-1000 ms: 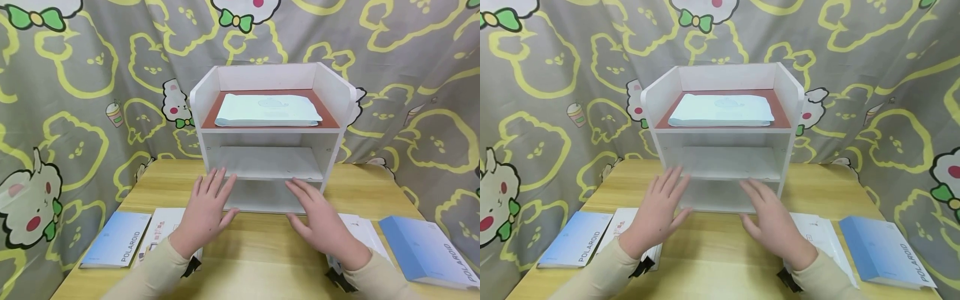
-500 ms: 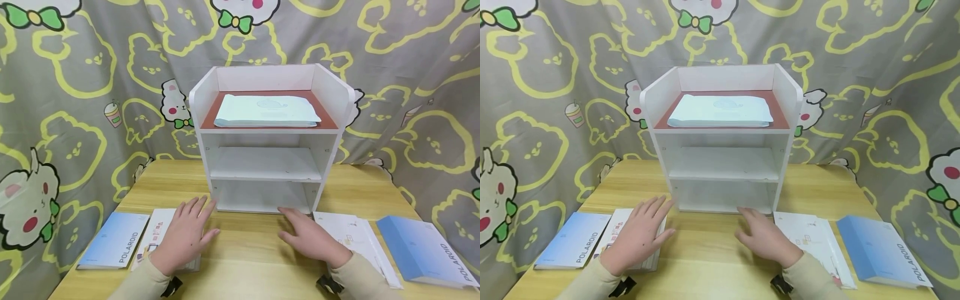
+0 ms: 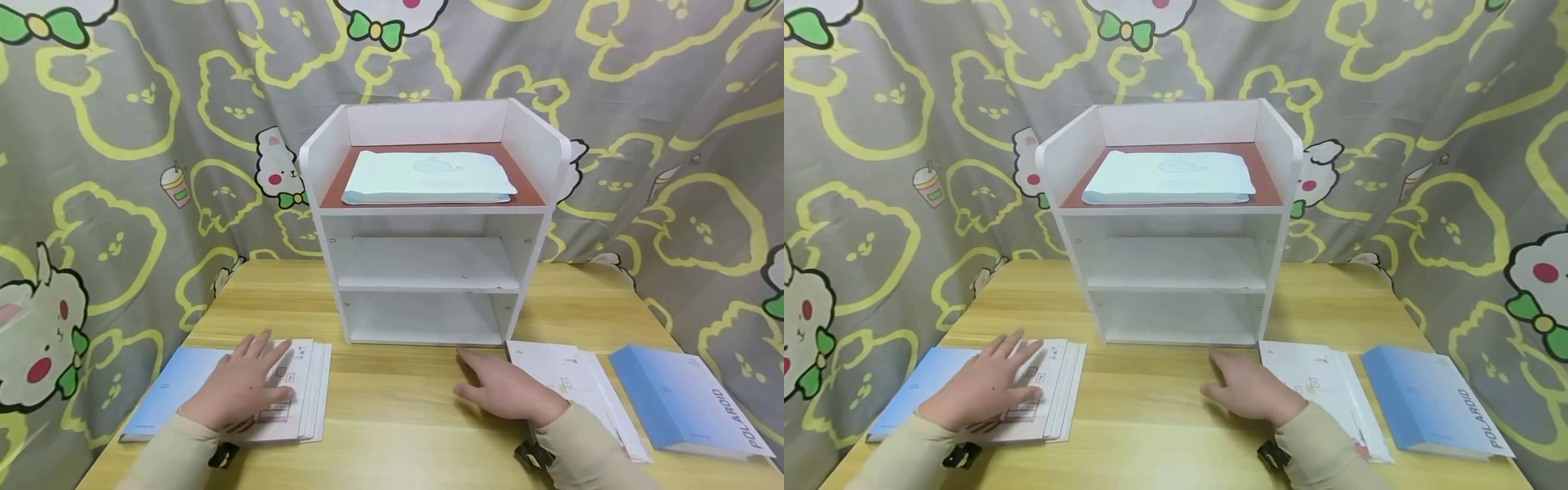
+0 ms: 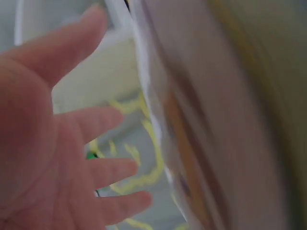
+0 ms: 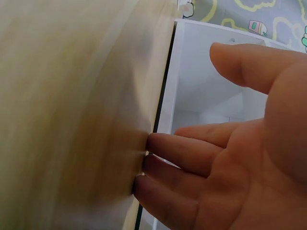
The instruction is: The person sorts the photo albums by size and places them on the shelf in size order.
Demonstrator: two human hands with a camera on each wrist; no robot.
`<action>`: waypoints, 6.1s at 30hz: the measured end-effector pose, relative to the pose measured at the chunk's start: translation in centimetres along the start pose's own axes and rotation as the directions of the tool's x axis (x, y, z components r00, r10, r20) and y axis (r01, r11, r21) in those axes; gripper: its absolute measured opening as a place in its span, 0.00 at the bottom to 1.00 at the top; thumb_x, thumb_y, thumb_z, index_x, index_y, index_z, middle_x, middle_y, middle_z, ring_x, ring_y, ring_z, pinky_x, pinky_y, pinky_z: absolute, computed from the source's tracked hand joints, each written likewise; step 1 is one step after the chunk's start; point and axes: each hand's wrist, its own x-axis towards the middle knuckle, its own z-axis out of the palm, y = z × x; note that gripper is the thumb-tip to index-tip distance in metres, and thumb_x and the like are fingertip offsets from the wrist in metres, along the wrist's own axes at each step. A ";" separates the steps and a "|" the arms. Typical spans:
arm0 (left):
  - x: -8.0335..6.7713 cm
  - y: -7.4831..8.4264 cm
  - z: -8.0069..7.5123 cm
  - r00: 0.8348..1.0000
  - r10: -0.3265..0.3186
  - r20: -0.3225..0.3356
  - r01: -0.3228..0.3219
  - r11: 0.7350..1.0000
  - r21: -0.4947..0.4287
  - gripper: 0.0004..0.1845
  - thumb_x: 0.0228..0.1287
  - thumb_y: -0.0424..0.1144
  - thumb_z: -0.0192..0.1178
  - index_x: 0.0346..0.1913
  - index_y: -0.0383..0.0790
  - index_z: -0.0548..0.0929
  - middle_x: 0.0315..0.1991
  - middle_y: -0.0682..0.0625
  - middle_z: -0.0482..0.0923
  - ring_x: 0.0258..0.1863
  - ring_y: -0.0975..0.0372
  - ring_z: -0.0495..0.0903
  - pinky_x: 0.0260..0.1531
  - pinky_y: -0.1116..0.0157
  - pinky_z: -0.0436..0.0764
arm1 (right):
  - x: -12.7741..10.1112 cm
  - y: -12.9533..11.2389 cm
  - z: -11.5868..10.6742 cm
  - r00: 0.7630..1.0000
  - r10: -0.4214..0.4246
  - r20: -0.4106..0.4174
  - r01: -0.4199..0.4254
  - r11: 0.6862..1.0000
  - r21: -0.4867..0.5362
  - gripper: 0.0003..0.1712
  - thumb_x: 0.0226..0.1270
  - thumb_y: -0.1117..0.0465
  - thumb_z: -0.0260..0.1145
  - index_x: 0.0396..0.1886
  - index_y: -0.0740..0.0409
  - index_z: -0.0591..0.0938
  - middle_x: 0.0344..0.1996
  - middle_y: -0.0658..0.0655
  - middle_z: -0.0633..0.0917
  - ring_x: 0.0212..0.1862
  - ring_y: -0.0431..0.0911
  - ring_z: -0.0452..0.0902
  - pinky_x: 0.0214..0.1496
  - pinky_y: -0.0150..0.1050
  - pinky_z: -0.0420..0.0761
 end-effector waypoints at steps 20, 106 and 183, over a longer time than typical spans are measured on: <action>0.0 -0.6 0.7 0.976 -0.046 0.212 0.073 0.990 -0.123 0.54 0.53 0.73 0.65 0.76 0.43 0.67 0.75 0.23 0.49 0.60 0.26 0.69 0.51 0.34 0.75 | 0.0 -0.4 0.0 1.000 -0.013 -0.007 0.013 0.999 -0.041 0.42 0.70 0.45 0.67 0.73 0.67 0.69 0.68 0.66 0.74 0.68 0.62 0.70 0.70 0.58 0.68; 3.6 12.4 4.6 0.971 0.199 0.131 0.031 0.440 -0.897 0.44 0.65 0.43 0.68 0.80 0.53 0.57 0.47 0.52 0.82 0.44 0.56 0.82 0.48 0.58 0.81 | -2.9 -1.7 1.8 0.996 0.047 0.071 -0.085 0.506 0.858 0.41 0.78 0.59 0.58 0.80 0.68 0.51 0.78 0.70 0.52 0.66 0.59 0.71 0.60 0.44 0.80; 6.5 10.0 -2.9 0.688 0.422 -0.590 -0.359 0.905 0.229 0.33 0.57 0.43 0.75 0.67 0.47 0.79 0.77 0.39 0.58 0.77 0.45 0.54 0.63 0.42 0.71 | 3.7 -7.7 -2.6 0.702 -0.545 -0.457 0.249 0.790 -0.560 0.41 0.62 0.52 0.68 0.74 0.60 0.71 0.71 0.63 0.71 0.67 0.60 0.69 0.70 0.68 0.60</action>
